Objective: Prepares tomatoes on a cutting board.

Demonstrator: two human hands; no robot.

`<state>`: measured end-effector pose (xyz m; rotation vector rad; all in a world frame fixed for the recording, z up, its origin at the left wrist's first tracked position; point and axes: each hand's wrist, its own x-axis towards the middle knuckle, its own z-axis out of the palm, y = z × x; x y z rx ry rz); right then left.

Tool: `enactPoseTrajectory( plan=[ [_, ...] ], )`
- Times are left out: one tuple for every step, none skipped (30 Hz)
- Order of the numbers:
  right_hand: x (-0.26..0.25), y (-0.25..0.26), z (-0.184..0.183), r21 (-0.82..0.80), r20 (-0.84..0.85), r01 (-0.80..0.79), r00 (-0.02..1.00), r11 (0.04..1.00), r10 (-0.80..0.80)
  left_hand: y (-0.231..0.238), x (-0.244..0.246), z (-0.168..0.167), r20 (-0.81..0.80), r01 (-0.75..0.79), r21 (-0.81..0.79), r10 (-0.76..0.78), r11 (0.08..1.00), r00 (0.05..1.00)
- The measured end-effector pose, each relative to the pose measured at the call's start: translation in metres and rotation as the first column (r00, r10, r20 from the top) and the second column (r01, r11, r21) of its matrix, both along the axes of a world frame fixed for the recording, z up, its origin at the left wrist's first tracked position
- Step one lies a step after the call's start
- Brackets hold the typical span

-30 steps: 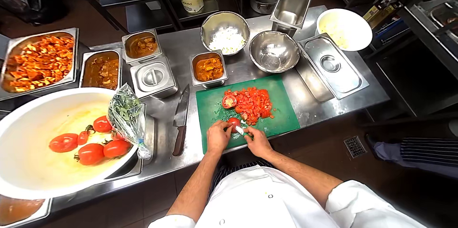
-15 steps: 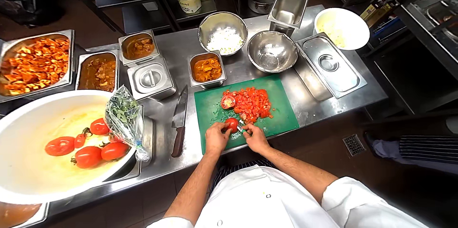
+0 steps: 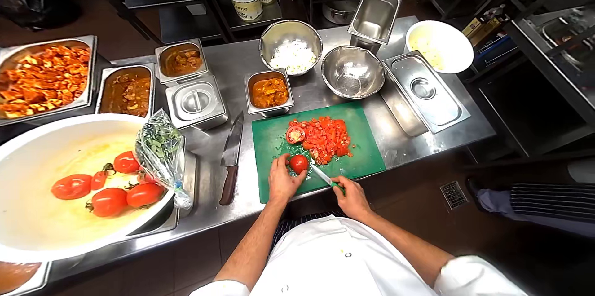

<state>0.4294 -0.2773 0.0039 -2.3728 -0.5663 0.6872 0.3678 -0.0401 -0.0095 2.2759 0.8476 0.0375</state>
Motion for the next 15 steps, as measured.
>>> enactPoseTrajectory(
  plan=[
    [-0.001, -0.011, -0.008, -0.051, 0.099, -0.029, 0.995, 0.998, 0.034, 0.003, 0.003, -0.001, -0.023, 0.060, 0.015, -0.059, 0.998, 0.998],
    [-0.002, -0.019, -0.013, -0.124, 0.159, -0.086, 0.982, 0.989, 0.105, 0.008, 0.006, -0.001, -0.041, 0.161, 0.023, -0.160, 0.987, 0.986],
    [-0.002, -0.023, -0.016, -0.189, 0.203, -0.149, 0.961, 0.971, 0.187, 0.016, 0.009, 0.001, -0.054, 0.287, 0.035, -0.285, 0.957, 0.957],
    [-0.001, -0.024, -0.016, -0.232, 0.240, -0.200, 0.937, 0.952, 0.255, 0.026, 0.013, 0.003, -0.079, 0.413, 0.061, -0.408, 0.909, 0.910],
    [-0.001, -0.022, -0.016, -0.245, 0.282, -0.231, 0.912, 0.942, 0.297, 0.034, 0.015, 0.006, -0.106, 0.506, 0.087, -0.497, 0.858, 0.861],
    [-0.001, -0.018, -0.016, -0.221, 0.350, -0.244, 0.884, 0.944, 0.310, 0.040, 0.015, 0.008, -0.121, 0.554, 0.105, -0.542, 0.826, 0.831],
    [0.000, -0.011, -0.018, -0.172, 0.436, -0.246, 0.849, 0.954, 0.298, 0.043, 0.012, 0.010, -0.110, 0.560, 0.106, -0.550, 0.822, 0.828],
    [0.004, -0.001, -0.020, -0.115, 0.515, -0.253, 0.812, 0.960, 0.276, 0.043, 0.009, 0.009, -0.072, 0.527, 0.110, -0.522, 0.843, 0.850],
    [0.009, 0.011, -0.020, -0.078, 0.557, -0.267, 0.788, 0.961, 0.264, 0.039, 0.006, 0.009, -0.020, 0.468, 0.123, -0.469, 0.875, 0.883],
    [0.014, 0.025, -0.020, -0.059, 0.580, -0.286, 0.770, 0.956, 0.266, 0.031, 0.003, 0.008, 0.018, 0.404, 0.147, -0.411, 0.903, 0.911],
    [0.021, 0.040, -0.019, -0.057, 0.589, -0.310, 0.757, 0.949, 0.282, 0.023, 0.002, 0.007, 0.043, 0.356, 0.177, -0.368, 0.918, 0.929],
    [0.028, 0.056, -0.018, -0.056, 0.595, -0.334, 0.746, 0.941, 0.301, 0.015, 0.002, 0.005, 0.057, 0.330, 0.203, -0.347, 0.922, 0.936],
    [0.034, 0.069, -0.017, -0.059, 0.586, -0.361, 0.742, 0.931, 0.325, 0.008, 0.003, 0.002, 0.057, 0.321, 0.224, -0.341, 0.920, 0.938],
    [0.039, 0.079, -0.015, -0.072, 0.566, -0.390, 0.742, 0.918, 0.360, 0.004, 0.004, 0.000, 0.049, 0.316, 0.235, -0.336, 0.919, 0.941],
    [0.043, 0.084, -0.013, -0.096, 0.538, -0.418, 0.742, 0.903, 0.400, 0.002, 0.005, -0.002, 0.040, 0.310, 0.240, -0.328, 0.920, 0.944]
  ],
)
